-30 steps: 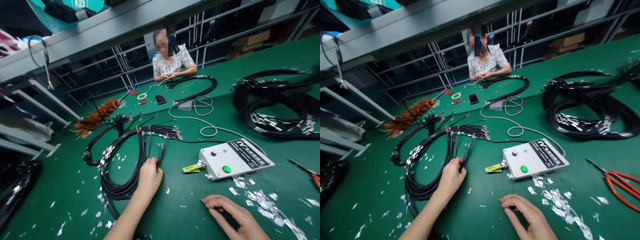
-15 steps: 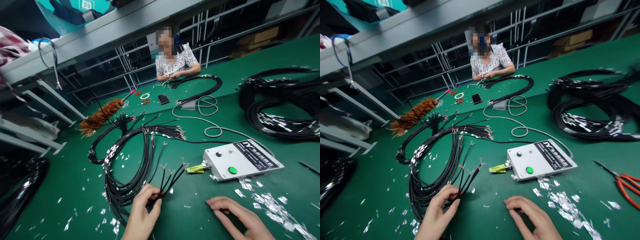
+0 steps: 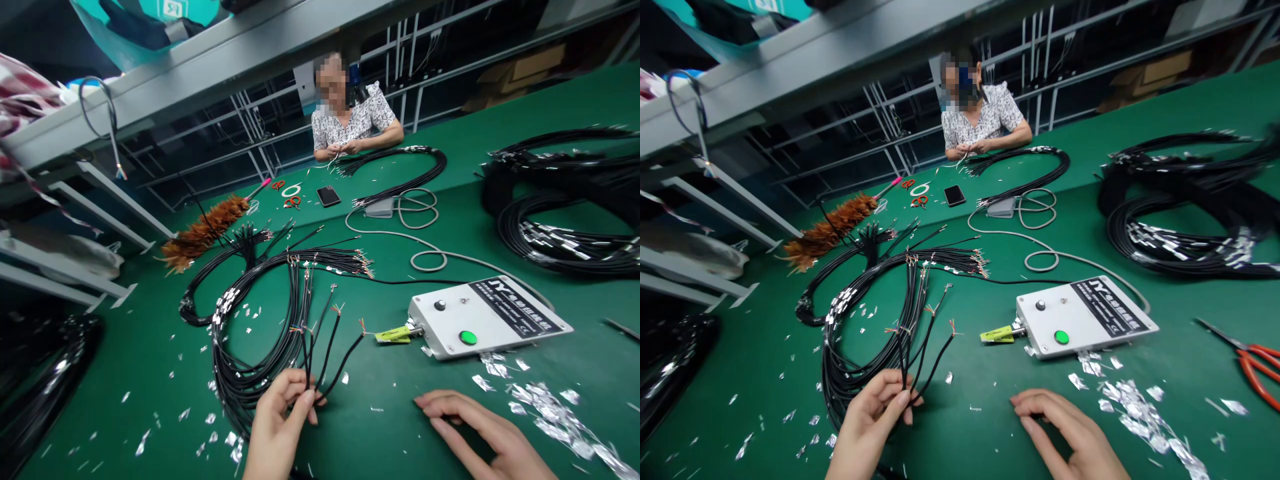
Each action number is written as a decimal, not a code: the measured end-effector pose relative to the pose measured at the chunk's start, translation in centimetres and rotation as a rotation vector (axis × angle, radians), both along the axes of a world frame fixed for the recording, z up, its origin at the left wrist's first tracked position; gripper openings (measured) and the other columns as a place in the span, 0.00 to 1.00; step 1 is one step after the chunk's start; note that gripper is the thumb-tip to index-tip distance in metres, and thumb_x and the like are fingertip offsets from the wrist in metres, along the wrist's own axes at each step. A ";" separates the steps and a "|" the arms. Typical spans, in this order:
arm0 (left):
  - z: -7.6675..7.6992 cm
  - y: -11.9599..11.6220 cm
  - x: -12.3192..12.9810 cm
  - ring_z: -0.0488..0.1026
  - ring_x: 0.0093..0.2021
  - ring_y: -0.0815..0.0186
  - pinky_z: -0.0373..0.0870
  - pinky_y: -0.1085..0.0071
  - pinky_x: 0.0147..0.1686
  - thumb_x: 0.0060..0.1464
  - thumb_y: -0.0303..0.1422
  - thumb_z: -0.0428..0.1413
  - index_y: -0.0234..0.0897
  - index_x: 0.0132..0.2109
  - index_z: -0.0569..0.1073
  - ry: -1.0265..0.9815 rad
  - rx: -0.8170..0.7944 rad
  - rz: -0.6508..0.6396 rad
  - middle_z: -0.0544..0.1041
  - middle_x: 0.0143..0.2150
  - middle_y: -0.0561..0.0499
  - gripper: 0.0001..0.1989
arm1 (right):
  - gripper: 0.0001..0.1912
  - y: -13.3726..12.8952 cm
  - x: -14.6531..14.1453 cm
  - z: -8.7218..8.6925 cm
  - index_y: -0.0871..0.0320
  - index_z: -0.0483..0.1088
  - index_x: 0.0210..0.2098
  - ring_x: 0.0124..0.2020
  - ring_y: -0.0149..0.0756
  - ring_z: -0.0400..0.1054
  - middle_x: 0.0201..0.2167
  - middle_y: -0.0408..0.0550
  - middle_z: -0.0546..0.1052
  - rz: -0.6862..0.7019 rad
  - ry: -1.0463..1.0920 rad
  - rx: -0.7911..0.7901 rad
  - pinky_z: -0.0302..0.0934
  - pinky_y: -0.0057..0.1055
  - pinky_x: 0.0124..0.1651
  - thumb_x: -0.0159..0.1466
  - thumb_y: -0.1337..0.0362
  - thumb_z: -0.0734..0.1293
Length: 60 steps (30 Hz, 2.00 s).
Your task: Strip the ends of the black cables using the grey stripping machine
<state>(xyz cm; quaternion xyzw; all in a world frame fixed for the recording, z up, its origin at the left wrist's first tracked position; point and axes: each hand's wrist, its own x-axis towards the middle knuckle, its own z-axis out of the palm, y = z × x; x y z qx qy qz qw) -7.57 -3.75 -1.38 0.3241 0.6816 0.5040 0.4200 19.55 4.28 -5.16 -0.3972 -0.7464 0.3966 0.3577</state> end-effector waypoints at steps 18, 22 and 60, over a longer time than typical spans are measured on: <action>1.6 1.0 0.8 0.69 0.20 0.71 0.66 0.74 0.25 0.42 0.47 0.67 0.33 0.34 0.72 -0.115 -0.061 0.097 0.79 0.25 0.48 0.22 | 0.12 0.0 0.1 0.3 0.52 0.76 0.37 0.38 0.35 0.78 0.39 0.49 0.80 0.016 -0.064 0.066 0.72 0.18 0.40 0.68 0.54 0.64; 1.7 1.0 1.0 0.68 0.19 0.72 0.65 0.75 0.23 0.42 0.46 0.67 0.32 0.34 0.72 -0.139 -0.047 0.118 0.78 0.23 0.50 0.22 | 0.11 0.0 0.3 0.1 0.53 0.75 0.40 0.40 0.35 0.77 0.41 0.50 0.80 0.063 -0.122 0.124 0.72 0.21 0.41 0.70 0.56 0.62; 3.9 2.0 -0.4 0.65 0.23 0.71 0.63 0.76 0.24 0.41 0.47 0.68 0.32 0.38 0.75 -0.219 -0.002 0.178 0.71 0.23 0.53 0.24 | 0.12 1.7 -13.2 2.7 0.60 0.75 0.34 0.32 0.33 0.74 0.32 0.47 0.78 0.458 0.570 -0.742 0.68 0.32 0.43 0.62 0.56 0.69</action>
